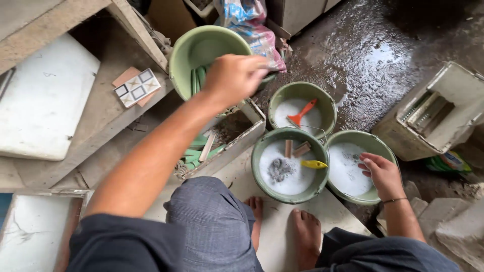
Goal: The person sits on the floor and scrubs light green wooden sticks with a cloth in a bucket of soapy water. They rinse the sticks in a second bucket of soapy water and place them into a white container. The person repeats this process for several sticks.
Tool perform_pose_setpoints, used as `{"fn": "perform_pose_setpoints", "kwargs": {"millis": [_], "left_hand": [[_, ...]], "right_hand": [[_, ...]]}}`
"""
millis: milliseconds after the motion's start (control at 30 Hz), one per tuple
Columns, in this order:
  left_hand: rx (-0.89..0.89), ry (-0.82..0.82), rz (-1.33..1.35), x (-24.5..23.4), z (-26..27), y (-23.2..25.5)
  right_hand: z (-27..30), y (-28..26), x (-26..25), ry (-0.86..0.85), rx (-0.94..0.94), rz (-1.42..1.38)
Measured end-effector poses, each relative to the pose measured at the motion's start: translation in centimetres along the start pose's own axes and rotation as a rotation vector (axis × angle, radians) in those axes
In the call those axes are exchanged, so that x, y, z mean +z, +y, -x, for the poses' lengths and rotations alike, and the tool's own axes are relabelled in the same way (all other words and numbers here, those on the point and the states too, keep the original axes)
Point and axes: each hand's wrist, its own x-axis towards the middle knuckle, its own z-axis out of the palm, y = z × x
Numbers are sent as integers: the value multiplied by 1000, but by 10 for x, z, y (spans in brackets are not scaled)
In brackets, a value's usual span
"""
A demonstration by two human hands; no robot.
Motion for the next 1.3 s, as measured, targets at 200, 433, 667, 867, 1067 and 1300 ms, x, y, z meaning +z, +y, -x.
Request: {"fn": "perform_pose_setpoints", "kwargs": {"millis": [200, 433, 667, 867, 1067, 1300], "left_hand": [[-150, 109, -118, -37, 118, -75], [-373, 76, -140, 15, 205, -101], [-609, 39, 10, 33, 218, -95], [-805, -147, 45, 23, 194, -88], [-998, -137, 285, 17, 189, -93], [-1065, 108, 240, 35, 183, -110]], "right_hand": [[25, -21, 18, -70, 18, 79], [36, -38, 31, -81, 50, 111], [47, -50, 32, -81, 87, 162], [49, -51, 31, -77, 82, 166], [51, -54, 31, -75, 95, 152], [51, -57, 30, -78, 79, 176]]}}
